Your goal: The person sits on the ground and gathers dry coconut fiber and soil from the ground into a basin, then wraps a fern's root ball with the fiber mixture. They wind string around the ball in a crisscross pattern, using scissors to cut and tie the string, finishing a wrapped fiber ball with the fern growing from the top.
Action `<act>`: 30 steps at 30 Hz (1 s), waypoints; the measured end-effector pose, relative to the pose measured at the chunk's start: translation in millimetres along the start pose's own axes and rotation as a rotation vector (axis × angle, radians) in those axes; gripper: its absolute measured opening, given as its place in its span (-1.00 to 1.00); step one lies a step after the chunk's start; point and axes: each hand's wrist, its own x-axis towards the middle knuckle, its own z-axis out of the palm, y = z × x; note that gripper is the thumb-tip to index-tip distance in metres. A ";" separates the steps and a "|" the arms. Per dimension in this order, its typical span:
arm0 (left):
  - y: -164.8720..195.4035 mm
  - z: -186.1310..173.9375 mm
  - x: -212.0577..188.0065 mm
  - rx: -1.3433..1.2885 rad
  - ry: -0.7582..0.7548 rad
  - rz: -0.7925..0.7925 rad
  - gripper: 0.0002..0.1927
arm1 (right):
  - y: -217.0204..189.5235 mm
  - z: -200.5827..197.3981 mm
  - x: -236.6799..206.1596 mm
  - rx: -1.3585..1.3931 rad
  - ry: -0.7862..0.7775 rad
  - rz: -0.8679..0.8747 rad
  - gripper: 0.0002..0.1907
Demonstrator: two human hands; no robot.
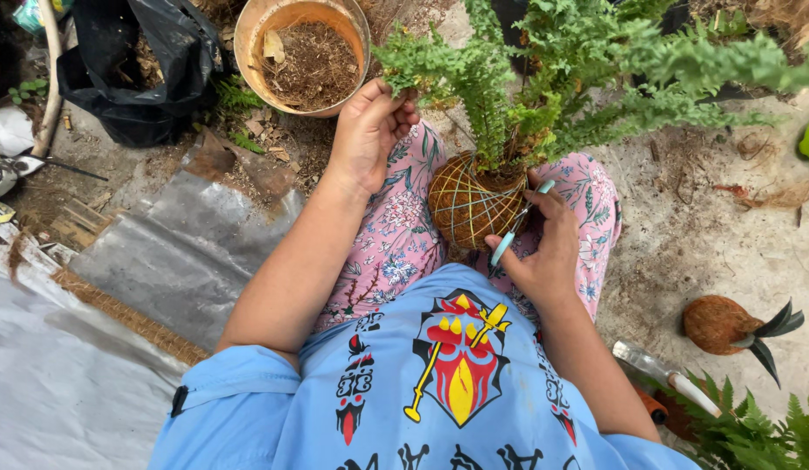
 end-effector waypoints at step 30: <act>14.8 28.0 -34.9 1.114 0.064 0.494 -0.82 | -6.6 -2.5 4.7 0.009 -0.011 -0.004 -0.24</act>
